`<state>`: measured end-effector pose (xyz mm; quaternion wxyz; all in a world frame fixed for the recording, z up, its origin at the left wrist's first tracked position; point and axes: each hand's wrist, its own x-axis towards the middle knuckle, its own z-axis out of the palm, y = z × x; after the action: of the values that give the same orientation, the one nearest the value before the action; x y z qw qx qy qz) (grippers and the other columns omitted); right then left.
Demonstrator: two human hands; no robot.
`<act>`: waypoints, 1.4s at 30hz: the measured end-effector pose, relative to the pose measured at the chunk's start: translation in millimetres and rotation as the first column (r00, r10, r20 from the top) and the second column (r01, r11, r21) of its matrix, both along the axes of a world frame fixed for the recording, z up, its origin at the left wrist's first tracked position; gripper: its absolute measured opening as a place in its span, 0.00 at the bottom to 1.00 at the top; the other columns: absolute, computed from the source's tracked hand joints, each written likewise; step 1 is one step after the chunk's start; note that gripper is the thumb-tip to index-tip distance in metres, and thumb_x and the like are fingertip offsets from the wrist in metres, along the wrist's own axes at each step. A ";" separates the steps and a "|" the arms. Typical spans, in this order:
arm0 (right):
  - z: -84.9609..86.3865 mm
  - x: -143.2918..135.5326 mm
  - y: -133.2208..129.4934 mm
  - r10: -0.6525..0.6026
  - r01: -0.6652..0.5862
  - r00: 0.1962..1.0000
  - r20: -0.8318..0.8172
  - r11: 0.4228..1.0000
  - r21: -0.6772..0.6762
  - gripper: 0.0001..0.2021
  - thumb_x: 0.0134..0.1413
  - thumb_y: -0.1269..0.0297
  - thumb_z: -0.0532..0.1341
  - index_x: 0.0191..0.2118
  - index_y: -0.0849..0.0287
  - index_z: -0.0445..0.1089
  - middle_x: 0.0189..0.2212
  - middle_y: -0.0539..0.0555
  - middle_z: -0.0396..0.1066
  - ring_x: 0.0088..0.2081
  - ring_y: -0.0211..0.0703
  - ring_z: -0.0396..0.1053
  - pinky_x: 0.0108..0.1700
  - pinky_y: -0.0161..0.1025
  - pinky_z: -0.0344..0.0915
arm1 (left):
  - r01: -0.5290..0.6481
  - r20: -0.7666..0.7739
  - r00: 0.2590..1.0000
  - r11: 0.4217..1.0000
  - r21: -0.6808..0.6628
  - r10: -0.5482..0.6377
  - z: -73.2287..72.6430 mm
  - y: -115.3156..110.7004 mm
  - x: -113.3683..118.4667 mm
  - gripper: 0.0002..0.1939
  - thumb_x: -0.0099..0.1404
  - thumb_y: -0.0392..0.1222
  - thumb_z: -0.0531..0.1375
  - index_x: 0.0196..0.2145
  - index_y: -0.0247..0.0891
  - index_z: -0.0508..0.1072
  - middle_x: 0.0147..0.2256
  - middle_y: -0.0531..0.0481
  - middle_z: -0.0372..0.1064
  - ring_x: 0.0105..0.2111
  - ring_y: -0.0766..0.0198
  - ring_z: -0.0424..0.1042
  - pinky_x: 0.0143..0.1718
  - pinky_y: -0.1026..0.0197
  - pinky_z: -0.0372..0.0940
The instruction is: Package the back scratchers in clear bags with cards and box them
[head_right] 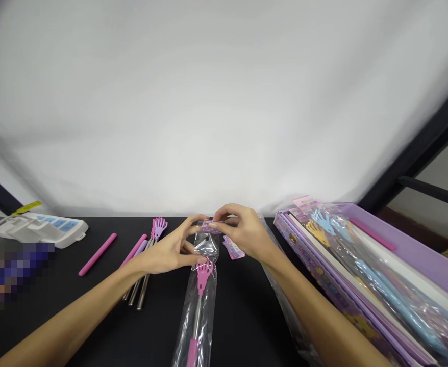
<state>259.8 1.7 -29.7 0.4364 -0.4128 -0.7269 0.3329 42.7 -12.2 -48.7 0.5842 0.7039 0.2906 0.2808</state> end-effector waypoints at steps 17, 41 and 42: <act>3.5 1.0 -3.6 0.015 -0.019 0.985 0.169 1.000 0.023 0.09 0.56 0.56 0.61 0.33 0.56 0.65 0.23 0.47 0.67 0.25 0.37 0.63 0.29 0.36 0.62 | -0.074 -0.031 0.997 0.997 -0.005 0.073 -1.3 -0.9 4.2 0.41 0.59 0.40 0.66 0.62 0.52 0.47 0.41 0.48 0.70 0.30 0.62 0.77 0.29 0.64 0.65; 5.9 -2.3 -6.1 0.066 -0.064 0.997 0.041 0.996 -0.059 0.14 0.47 0.60 0.69 0.39 0.56 0.68 0.28 0.48 0.68 0.30 0.38 0.67 0.34 0.37 0.67 | -0.103 -0.039 0.993 0.990 0.094 0.107 3.0 -3.1 6.4 0.35 0.60 0.41 0.64 0.60 0.47 0.52 0.40 0.46 0.74 0.30 0.60 0.77 0.32 0.59 0.68; 6.6 -2.1 -6.1 0.070 -0.068 0.997 0.026 0.994 -0.089 0.17 0.46 0.59 0.69 0.42 0.55 0.68 0.29 0.48 0.69 0.30 0.38 0.68 0.34 0.37 0.68 | -0.104 -0.039 0.993 0.989 0.103 0.109 3.6 -3.2 6.4 0.35 0.60 0.41 0.64 0.60 0.48 0.53 0.40 0.46 0.74 0.30 0.60 0.77 0.32 0.59 0.68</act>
<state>257.7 -4.4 -23.1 0.3954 -0.4110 -0.7315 0.3735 49.2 -15.4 -45.2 0.5255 0.7220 0.3261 0.3103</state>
